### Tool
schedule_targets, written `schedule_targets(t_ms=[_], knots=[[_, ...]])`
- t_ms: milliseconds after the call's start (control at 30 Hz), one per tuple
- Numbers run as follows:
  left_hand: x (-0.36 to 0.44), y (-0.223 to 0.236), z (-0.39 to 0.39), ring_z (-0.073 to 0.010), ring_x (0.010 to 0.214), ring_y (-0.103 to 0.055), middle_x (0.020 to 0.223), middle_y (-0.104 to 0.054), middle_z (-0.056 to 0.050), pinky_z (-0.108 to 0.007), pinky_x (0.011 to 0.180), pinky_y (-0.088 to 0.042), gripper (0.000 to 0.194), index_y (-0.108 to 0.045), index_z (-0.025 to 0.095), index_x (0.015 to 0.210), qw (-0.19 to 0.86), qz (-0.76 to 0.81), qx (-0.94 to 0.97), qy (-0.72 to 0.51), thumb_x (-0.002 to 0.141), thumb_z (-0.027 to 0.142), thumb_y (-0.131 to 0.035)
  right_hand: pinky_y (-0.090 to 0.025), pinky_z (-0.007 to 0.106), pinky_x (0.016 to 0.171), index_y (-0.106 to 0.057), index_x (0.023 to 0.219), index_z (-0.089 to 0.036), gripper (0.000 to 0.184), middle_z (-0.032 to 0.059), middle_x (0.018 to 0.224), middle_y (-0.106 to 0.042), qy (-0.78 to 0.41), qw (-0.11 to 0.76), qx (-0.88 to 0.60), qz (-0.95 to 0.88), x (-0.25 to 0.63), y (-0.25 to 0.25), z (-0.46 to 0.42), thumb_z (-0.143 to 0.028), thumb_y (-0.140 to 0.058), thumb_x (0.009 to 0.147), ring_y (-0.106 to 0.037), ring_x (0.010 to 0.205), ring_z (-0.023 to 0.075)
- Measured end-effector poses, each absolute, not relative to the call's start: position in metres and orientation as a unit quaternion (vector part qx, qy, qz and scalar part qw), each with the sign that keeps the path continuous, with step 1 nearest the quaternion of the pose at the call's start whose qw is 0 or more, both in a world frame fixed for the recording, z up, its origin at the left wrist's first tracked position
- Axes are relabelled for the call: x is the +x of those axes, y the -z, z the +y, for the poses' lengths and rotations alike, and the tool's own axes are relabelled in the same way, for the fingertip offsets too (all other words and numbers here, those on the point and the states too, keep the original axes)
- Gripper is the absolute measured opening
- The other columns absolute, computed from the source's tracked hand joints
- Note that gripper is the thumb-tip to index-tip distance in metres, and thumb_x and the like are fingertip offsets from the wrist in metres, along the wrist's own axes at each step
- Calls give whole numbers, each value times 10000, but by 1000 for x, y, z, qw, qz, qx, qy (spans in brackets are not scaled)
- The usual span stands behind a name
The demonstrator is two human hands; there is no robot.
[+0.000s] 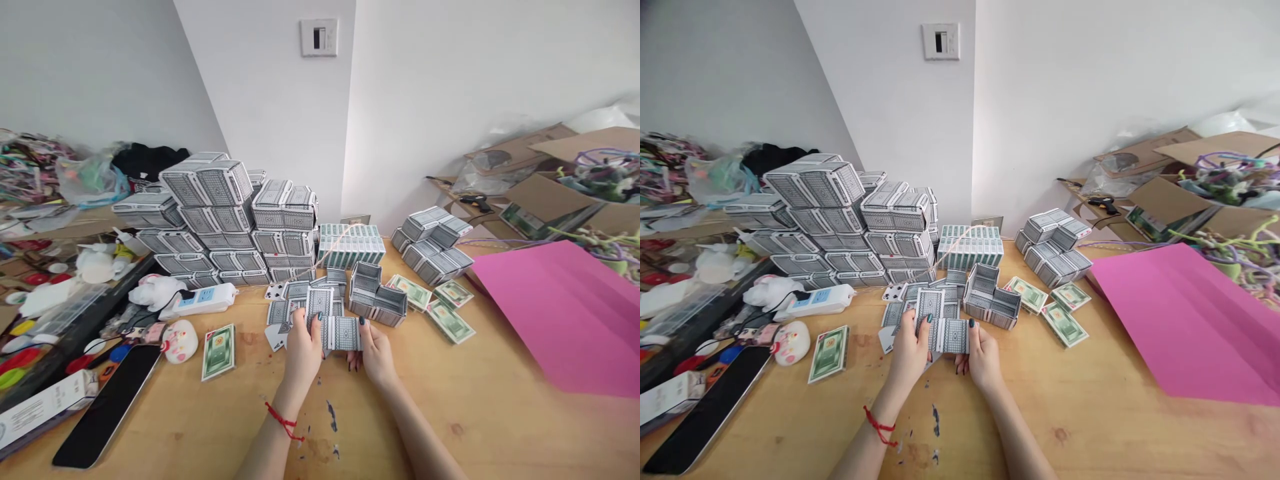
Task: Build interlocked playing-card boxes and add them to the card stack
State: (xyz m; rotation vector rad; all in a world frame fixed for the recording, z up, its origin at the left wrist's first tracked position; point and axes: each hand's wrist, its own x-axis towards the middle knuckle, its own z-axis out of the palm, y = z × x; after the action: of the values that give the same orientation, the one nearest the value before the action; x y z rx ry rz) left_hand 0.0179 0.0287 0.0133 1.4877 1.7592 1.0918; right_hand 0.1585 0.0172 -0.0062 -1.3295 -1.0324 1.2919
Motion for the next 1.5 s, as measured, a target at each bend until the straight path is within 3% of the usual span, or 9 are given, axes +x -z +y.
schedule_targets(t_ms=[333, 500, 633, 800, 933, 1033, 1167, 1333, 1500], knots=[[18, -24, 29, -125, 265, -438, 465, -392, 95, -218, 303, -313, 292, -379, 228, 867, 426, 648, 465, -428, 826, 515, -346, -337, 175, 268, -385, 669, -218, 442, -61, 363, -511, -514, 484, -540, -458, 160, 6, 17, -632, -321, 810, -453, 259, 94], [18, -27, 28, -101, 283, -419, 474, -311, 114, -200, 293, -354, 259, -344, 240, 813, 422, 639, 454, -456, 821, 497, -379, -290, 150, 262, -369, 720, -221, 382, -97, 383, -459, -533, 480, -511, -474, 160, 7, 15, -581, -333, 841, -392, 253, 68], [16, -23, 29, -89, 320, -435, 531, -359, 97, -200, 311, -387, 244, -349, 235, 820, 432, 614, 461, -472, 830, 476, -380, -283, 144, 274, -378, 745, -220, 332, -113, 409, -419, -537, 495, -491, -474, 159, 5, 15, -536, -393, 844, -345, 267, 54], [6, -24, 33, -109, 567, -579, 891, -554, -12, -249, 530, -511, 261, -399, 234, 1031, 487, 505, 486, -520, 816, 366, -466, -385, 188, 323, -450, 755, -200, 353, -64, 476, -518, -571, 515, -453, -451, 162, 2, 18, -544, -418, 827, -484, 320, 90], [-2, -29, 35, -176, 849, -619, 1180, -504, -58, -325, 738, -520, 396, -407, 260, 1133, 562, 446, 463, -521, 767, 307, -550, -389, 198, 316, -510, 727, -174, 378, -35, 470, -548, -602, 526, -427, -422, 167, 3, 20, -540, -459, 810, -506, 306, 102], [-6, -32, 34, -191, 901, -618, 1233, -496, -50, -368, 819, -489, 302, -508, 245, 1028, 620, 412, 403, -533, 739, 274, -591, -407, 205, 318, -555, 929, -171, 389, -26, 535, -593, -643, 532, -389, -390, 169, 2, 20, -517, -570, 751, -531, 317, 111], [-11, -33, 34, -230, 1015, -567, 1338, -434, -50, -358, 837, -476, 139, -626, 191, 850, 662, 387, 345, -541, 715, 220, -613, -529, 296, 493, -550, 1048, -180, 522, 44, 710, -657, -709, 547, -293, -335, 169, -4, 20, -567, -596, 700, -638, 535, 171], [-16, -34, 38, -231, 1048, -545, 1331, -459, -67, -293, 772, -487, 382, -595, 177, 1109, 731, 339, 269, -527, 733, 190, -525, -515, 240, 435, -548, 999, -179, 366, -6, 573, -615, -697, 553, -345, -299, 170, -6, 21, -421, -626, 737, -618, 500, 149], [-17, -40, 34, -194, 760, -648, 1118, -602, -68, -317, 616, -521, 596, -328, 300, 1325, 754, 383, 238, -478, 774, 303, -554, -521, 241, 435, -417, 1175, -216, 536, -39, 615, -603, -662, 556, -382, -326, 168, -7, 21, -369, -658, 721, -620, 484, 138]])
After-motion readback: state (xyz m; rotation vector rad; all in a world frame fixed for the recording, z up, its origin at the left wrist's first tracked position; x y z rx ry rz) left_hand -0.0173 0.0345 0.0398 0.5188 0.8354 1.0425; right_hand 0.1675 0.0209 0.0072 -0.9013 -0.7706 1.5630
